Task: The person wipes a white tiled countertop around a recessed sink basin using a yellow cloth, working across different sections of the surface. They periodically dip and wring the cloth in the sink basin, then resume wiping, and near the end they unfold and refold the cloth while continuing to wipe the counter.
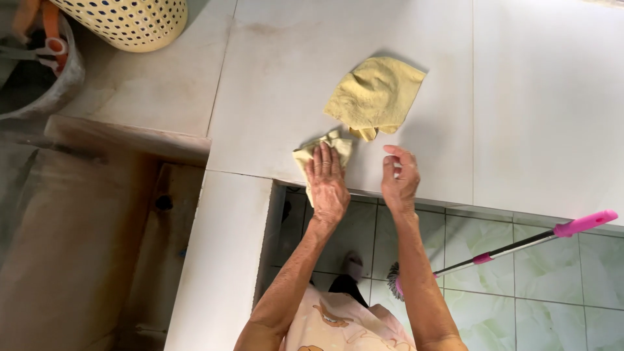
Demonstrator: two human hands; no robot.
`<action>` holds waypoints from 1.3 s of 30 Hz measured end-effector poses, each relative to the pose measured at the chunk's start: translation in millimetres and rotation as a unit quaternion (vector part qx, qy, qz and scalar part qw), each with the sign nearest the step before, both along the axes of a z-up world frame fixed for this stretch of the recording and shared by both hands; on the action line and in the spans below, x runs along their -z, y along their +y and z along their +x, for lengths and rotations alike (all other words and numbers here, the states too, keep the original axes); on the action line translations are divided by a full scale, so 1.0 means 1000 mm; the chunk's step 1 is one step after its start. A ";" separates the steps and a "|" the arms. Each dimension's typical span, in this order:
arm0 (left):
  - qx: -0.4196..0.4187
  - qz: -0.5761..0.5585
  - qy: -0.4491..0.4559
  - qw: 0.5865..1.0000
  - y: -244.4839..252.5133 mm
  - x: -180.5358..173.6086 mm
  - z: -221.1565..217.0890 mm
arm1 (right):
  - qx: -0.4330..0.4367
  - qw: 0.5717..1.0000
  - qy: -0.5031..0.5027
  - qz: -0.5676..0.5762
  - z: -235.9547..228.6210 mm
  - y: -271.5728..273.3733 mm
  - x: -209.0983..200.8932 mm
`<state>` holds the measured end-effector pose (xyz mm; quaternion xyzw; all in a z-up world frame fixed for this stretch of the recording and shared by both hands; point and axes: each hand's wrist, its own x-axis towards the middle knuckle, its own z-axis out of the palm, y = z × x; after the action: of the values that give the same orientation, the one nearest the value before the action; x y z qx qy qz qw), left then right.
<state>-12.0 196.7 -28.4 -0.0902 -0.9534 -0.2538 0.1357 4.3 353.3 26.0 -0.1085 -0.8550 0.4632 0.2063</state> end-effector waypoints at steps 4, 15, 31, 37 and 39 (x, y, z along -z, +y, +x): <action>0.045 0.023 -0.026 0.998 0.033 0.000 0.003 | 0.021 0.995 -0.034 -0.092 0.007 0.019 0.006; 0.325 -0.031 -0.002 0.945 0.222 -0.018 0.002 | 0.133 0.990 -0.008 -0.053 0.035 0.162 0.011; 0.380 -0.035 -0.027 0.924 0.072 -0.020 0.006 | -0.039 0.996 -0.045 -0.070 0.005 0.089 0.015; 0.292 -0.089 -0.064 0.950 -0.043 -0.009 -0.003 | -0.105 0.988 -0.113 0.013 0.014 0.002 -0.038; 0.247 -0.137 -0.058 0.957 -0.067 0.006 -0.022 | -0.092 0.989 -0.112 0.025 0.010 -0.011 -0.032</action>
<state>-33.9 129.7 -34.8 -0.3259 -0.9332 -0.1512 -0.0004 14.2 342.2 57.9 -0.0751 -0.8906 0.4434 0.0682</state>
